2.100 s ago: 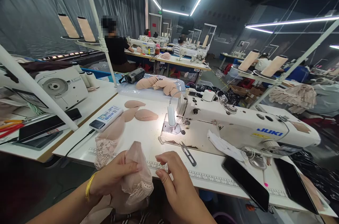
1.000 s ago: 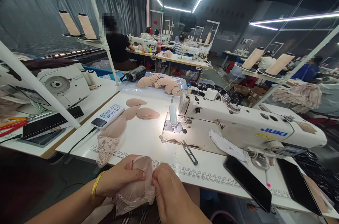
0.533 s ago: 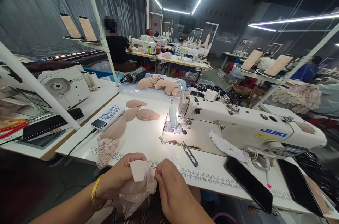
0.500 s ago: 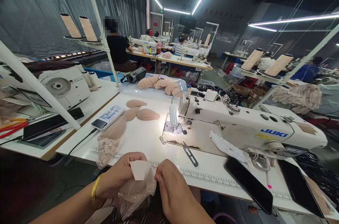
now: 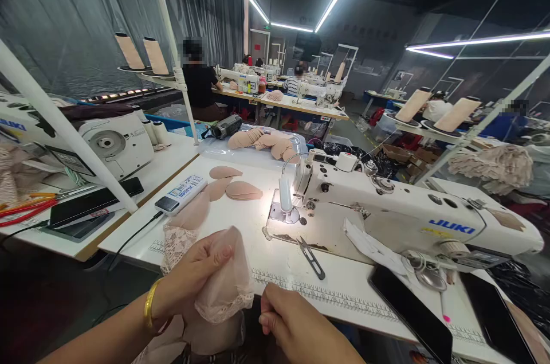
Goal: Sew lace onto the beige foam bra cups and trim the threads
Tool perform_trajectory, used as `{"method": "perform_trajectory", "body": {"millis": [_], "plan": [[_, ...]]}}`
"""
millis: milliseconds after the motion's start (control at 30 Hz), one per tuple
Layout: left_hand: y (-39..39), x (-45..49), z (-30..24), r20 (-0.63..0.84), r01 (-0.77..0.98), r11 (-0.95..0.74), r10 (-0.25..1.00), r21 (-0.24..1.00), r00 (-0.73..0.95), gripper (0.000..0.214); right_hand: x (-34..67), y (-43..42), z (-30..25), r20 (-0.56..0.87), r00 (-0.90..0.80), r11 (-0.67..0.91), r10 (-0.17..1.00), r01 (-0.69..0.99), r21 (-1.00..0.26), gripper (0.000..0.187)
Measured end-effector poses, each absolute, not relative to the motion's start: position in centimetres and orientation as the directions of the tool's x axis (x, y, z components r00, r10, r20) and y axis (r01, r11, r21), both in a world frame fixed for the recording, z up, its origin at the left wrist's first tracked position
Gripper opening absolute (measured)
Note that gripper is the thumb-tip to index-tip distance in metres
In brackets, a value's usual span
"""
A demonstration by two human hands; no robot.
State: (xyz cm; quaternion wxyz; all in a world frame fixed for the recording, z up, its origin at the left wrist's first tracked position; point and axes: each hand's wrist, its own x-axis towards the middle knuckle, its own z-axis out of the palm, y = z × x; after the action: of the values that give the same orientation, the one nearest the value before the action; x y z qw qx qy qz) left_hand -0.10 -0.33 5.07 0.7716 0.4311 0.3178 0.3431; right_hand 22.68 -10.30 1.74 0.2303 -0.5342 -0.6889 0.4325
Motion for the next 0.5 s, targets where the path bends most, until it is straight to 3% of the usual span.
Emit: {"method": "perform_trajectory", "body": {"millis": [100, 200, 333, 500], "plan": [[-0.9, 0.5, 4.3, -0.194, -0.198, 0.376, 0.779, 0.905, 0.596, 0.051, 22.5, -9.3, 2.7, -0.085, -0.230, 0.005, 0.970, 0.362, -0.932, 0.026], [-1.3, 0.9, 3.8, -0.177, -0.169, 0.360, 0.750, 0.918, 0.637, 0.050, 21.0, -8.2, 1.9, -0.017, -0.154, -0.008, 0.988, 0.060, -0.998, 0.035], [-1.2, 0.6, 3.3, -0.088, -0.088, 0.185, 0.766, 0.979, 0.637, 0.047, 18.8, -7.4, 0.4, -0.099, -0.238, -0.191, 0.966, -0.401, -0.896, 0.044], [-0.9, 0.2, 2.8, -0.052, -0.058, 0.124, 0.735, 0.991, 0.676, 0.050, 17.8, -7.6, 0.8, -0.088, -0.286, -0.222, 0.954, -0.481, -0.848, 0.046]]}}
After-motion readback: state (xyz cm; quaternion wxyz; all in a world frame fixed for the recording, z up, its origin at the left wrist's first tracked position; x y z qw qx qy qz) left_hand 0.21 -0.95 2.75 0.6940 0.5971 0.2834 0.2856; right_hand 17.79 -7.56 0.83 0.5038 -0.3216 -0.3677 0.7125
